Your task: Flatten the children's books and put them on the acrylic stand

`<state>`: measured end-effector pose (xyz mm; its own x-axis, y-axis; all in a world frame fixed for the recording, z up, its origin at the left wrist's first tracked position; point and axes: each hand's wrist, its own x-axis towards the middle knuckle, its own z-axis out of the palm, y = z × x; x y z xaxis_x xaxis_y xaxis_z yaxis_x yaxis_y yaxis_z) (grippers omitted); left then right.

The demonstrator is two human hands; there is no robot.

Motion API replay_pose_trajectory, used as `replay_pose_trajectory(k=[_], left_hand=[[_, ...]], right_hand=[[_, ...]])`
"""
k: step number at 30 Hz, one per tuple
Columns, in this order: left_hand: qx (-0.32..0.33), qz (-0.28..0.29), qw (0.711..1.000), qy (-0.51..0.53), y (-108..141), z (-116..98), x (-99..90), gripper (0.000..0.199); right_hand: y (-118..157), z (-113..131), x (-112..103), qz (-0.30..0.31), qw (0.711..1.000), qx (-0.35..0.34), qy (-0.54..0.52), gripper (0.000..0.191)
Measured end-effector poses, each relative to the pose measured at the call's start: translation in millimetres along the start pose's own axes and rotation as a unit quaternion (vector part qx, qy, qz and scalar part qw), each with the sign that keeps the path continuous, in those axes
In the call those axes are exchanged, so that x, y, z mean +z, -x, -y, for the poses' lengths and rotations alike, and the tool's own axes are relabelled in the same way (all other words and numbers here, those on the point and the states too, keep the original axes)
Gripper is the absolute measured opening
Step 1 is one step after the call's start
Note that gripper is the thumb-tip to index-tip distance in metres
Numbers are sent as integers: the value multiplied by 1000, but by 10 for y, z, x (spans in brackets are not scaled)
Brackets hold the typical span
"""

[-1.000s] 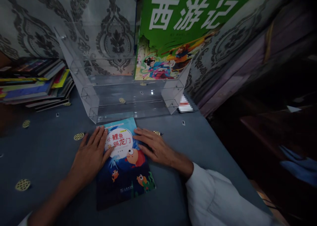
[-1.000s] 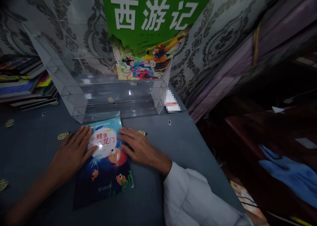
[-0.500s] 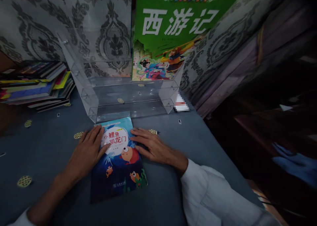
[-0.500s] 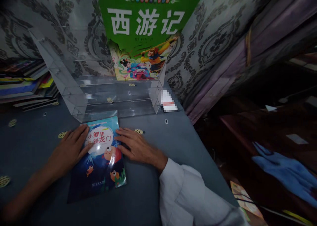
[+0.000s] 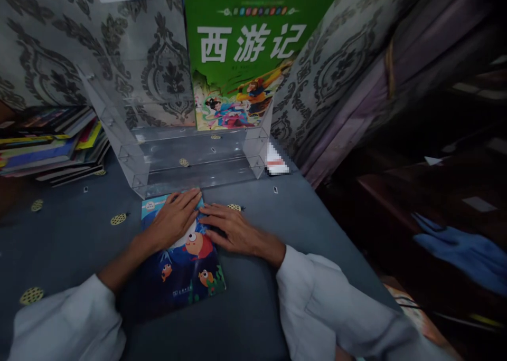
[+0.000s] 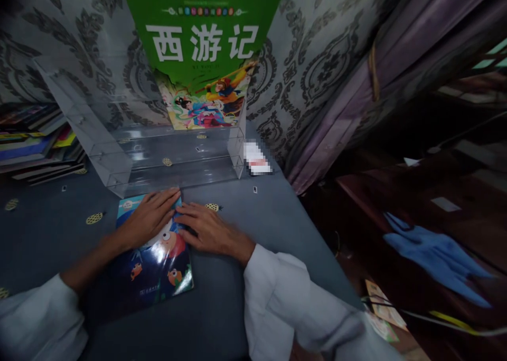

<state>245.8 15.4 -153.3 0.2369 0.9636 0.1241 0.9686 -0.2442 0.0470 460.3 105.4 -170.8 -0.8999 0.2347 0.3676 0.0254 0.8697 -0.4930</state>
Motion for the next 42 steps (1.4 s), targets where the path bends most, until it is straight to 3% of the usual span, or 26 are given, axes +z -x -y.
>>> replay_pose_trajectory(k=[11, 18, 35, 42], left_hand=[[19, -66, 998, -12, -15, 55, 163, 50], [23, -105, 994, -15, -2, 92, 252, 50], [46, -77, 996, -13, 61, 130, 236, 52], [-12, -95, 994, -44, 233, 122, 224, 57]], right_hand=[[-46, -13, 26, -17, 999, -14, 38, 26], [-64, 12, -6, -19, 999, 17, 40, 23], [-31, 79, 4, 1, 998, -1, 64, 21], [-39, 56, -4, -9, 999, 2, 39, 20]])
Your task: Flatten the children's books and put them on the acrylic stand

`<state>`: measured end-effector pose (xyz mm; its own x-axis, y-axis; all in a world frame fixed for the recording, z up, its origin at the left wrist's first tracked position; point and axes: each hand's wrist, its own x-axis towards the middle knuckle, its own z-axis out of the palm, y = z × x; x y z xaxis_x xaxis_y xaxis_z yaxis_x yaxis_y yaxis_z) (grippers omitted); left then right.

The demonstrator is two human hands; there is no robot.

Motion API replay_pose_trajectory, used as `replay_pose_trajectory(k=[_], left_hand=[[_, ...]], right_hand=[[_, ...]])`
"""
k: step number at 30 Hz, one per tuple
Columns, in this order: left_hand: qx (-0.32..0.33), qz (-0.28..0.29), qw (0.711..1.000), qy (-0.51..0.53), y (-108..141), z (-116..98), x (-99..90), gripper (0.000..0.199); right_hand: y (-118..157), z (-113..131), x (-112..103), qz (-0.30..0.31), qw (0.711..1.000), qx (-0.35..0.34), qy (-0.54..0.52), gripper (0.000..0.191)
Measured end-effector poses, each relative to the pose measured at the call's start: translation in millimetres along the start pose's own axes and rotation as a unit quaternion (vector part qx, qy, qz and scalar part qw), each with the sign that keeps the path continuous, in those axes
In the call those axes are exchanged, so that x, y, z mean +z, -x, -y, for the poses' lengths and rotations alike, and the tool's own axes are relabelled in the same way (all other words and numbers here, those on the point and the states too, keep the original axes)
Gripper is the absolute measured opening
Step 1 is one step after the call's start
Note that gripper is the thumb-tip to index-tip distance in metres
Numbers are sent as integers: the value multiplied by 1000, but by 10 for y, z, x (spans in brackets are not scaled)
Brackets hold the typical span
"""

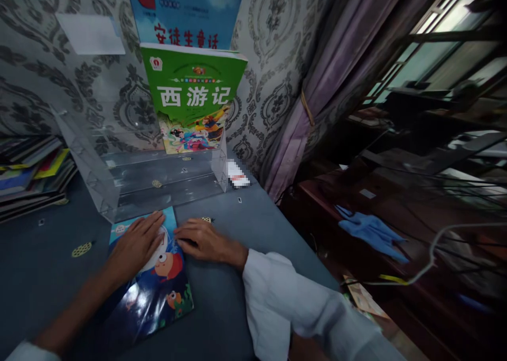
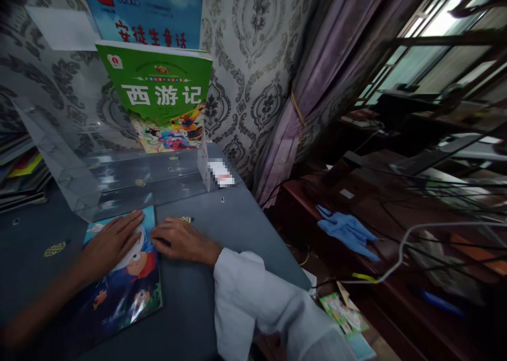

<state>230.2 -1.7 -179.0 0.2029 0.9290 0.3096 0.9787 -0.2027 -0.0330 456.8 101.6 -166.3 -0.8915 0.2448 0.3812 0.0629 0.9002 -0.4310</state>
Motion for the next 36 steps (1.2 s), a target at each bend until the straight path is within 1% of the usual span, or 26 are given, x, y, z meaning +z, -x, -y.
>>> replay_pose_trajectory(k=[3, 6, 9, 12, 15, 21, 28, 34, 36], left_hand=[[-38, -10, 999, -21, 184, 88, -75, 59], [-81, -25, 996, -32, 355, 197, -138, 62], [-121, -32, 992, -34, 441, 253, -167, 64], [-146, -31, 988, -34, 444, 243, -177, 61], [-147, -26, 988, -33, 424, 222, -180, 56], [-151, -16, 988, -36, 421, 201, -189, 55], [-159, -14, 981, -108, 399, 104, -256, 56], [-160, -20, 983, -84, 379, 106, -263, 52], [-167, -13, 983, -82, 370, 93, -285, 50]], right_hand=[[-3, -11, 13, 5, 1000, 8, -1, 23], [-61, -37, 39, 31, 999, 19, 17, 31], [-180, -84, 64, 45, 998, 27, 41, 39], [-302, -150, 87, 40, 997, 47, 44, 42], [-359, -215, 113, 31, 997, 57, 29, 41], [-323, -261, 140, 9, 999, 53, 2, 40], [-302, -292, 171, -11, 997, 79, -4, 42], [-321, -360, 219, -19, 997, 68, -5, 41], [-328, -392, 233, -22, 998, 63, -8, 40]])
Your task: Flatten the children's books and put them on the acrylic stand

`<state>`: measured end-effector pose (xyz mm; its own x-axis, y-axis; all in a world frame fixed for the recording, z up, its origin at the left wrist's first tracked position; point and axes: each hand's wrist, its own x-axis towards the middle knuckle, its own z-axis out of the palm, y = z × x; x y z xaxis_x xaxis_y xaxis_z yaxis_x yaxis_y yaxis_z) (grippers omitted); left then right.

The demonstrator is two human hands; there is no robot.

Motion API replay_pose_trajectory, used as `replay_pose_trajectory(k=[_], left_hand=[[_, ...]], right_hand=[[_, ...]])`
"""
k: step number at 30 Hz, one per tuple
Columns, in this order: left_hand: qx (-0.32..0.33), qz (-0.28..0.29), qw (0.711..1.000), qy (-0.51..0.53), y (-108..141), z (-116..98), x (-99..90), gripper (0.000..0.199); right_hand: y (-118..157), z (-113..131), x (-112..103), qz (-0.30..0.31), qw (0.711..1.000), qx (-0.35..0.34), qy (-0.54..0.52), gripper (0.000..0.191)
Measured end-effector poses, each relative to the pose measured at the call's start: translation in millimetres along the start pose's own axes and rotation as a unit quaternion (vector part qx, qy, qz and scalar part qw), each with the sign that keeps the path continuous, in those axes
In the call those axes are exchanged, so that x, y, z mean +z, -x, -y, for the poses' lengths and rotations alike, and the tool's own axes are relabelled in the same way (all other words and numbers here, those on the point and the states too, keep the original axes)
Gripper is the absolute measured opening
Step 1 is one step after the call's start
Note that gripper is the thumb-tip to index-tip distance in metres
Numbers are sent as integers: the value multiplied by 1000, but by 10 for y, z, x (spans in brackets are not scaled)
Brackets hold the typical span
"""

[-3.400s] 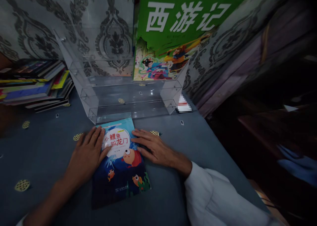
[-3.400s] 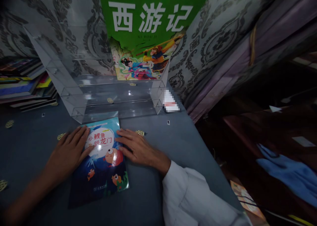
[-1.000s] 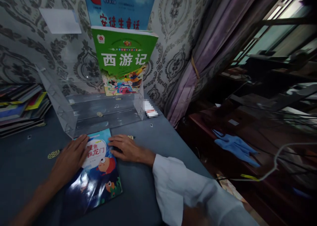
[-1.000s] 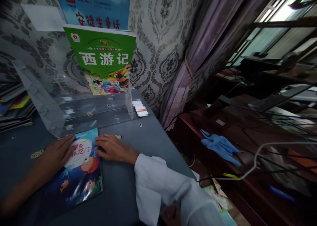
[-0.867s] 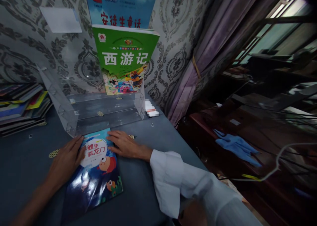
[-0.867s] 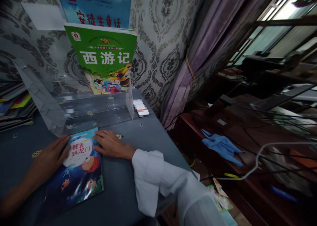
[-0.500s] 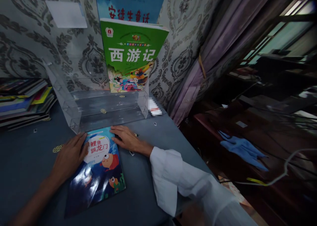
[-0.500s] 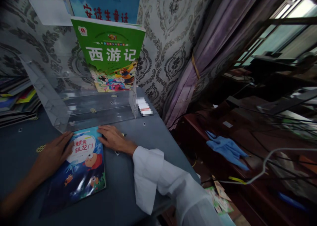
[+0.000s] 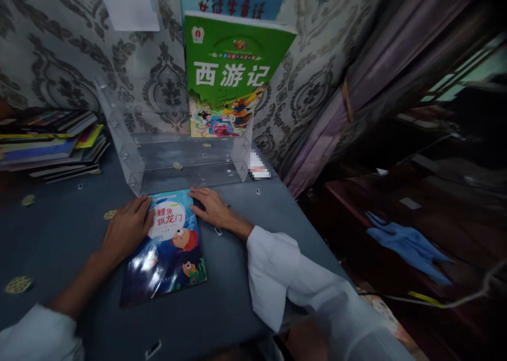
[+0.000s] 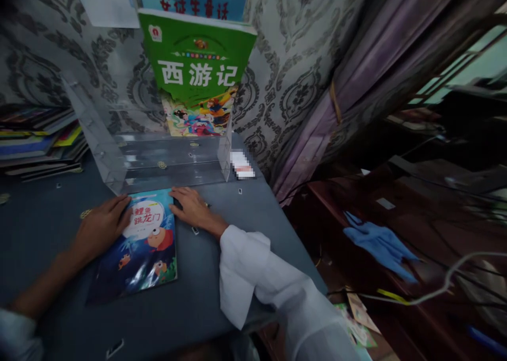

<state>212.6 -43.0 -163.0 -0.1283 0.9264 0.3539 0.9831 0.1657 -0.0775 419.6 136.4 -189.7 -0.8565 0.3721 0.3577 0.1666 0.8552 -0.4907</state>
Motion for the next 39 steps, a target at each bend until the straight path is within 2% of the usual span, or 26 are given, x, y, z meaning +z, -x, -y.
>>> replay_pose_trajectory(k=[5, 16, 24, 29, 33, 39], left_hand=[[-9, 35, 999, 5, -12, -9, -48, 48], [17, 39, 999, 22, -4, 57, -65, 45], [48, 57, 995, 61, -17, -244, -55, 50], [100, 74, 988, 96, -222, -426, 78, 48], [131, 63, 983, 116, -401, -490, 154, 45], [134, 61, 982, 120, -496, -506, 126, 43]], right_hand=[[-8, -69, 40, -10, 1000, -19, -9, 39], [192, 48, 44, -8, 999, -35, -12, 41], [350, 179, 26, -42, 998, -26, -48, 34], [351, 198, 1, -50, 996, -38, -57, 32], [345, 187, -5, -51, 996, -52, -50, 30], [354, 176, -14, -45, 997, -52, -41, 32]])
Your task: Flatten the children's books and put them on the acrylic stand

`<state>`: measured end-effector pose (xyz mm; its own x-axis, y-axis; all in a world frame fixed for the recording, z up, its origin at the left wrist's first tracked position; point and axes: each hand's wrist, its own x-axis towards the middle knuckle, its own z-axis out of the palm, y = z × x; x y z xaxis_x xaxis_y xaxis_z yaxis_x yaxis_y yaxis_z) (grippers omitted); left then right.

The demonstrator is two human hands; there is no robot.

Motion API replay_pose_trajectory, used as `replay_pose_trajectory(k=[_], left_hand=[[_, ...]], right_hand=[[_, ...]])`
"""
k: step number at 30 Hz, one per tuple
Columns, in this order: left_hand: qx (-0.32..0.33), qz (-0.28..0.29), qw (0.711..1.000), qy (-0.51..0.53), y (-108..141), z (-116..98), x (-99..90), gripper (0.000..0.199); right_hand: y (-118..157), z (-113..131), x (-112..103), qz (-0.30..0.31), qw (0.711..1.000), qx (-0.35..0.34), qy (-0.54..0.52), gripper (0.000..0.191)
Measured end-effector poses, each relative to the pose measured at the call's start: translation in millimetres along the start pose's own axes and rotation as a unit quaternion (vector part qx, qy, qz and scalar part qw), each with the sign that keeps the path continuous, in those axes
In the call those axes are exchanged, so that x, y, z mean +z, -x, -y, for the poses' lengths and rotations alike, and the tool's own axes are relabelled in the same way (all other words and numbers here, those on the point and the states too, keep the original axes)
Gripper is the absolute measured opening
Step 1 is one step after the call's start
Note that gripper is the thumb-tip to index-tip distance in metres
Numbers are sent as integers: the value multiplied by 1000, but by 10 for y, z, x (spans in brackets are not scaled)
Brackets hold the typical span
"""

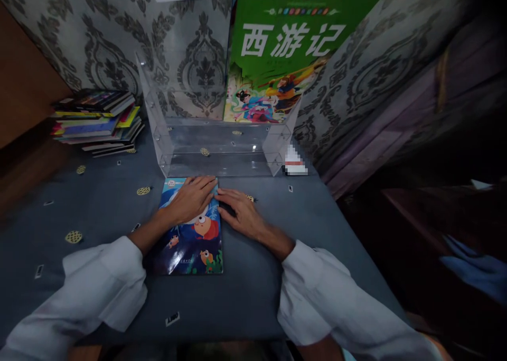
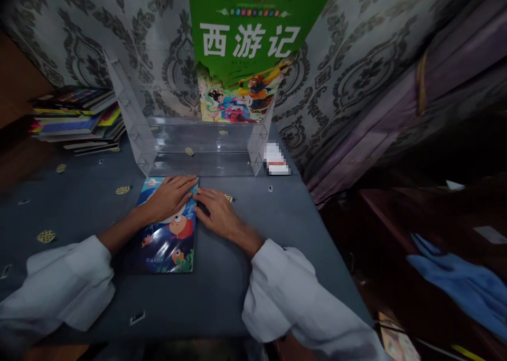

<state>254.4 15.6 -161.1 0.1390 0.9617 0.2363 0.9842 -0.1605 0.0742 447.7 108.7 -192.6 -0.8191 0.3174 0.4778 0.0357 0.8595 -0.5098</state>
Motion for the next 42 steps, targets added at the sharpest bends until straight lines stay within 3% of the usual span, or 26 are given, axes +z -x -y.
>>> replay_pose_trajectory(k=[11, 19, 23, 29, 32, 35, 38, 42], left_hand=[[-11, 73, 997, 0, 285, -137, 5, 58], [-20, 89, 996, 3, 269, -164, -34, 57], [7, 106, 994, 32, 347, -164, -126, 55], [84, 124, 981, 123, 545, -157, -395, 46], [83, 129, 979, 132, 672, -282, -459, 45], [34, 111, 991, 72, 854, -545, -390, 57], [-35, 69, 997, -19, 1042, -830, -232, 71], [-61, 60, 993, -78, 1163, -981, -75, 58]], right_hand=[[10, -20, 3, 9, 1000, -12, 6, 33], [0, 27, -12, -4, 1000, -27, 3, 29], [-20, 192, -69, 0, 1000, -23, 7, 20], [33, 415, -89, 7, 998, -61, -33, 28], [65, 426, -84, -11, 998, -49, -42, 32], [62, 387, -91, -52, 998, -17, -25, 30], [43, 348, -90, -34, 999, -11, -14, 26], [50, 335, -69, -3, 1000, -4, 7, 28]])
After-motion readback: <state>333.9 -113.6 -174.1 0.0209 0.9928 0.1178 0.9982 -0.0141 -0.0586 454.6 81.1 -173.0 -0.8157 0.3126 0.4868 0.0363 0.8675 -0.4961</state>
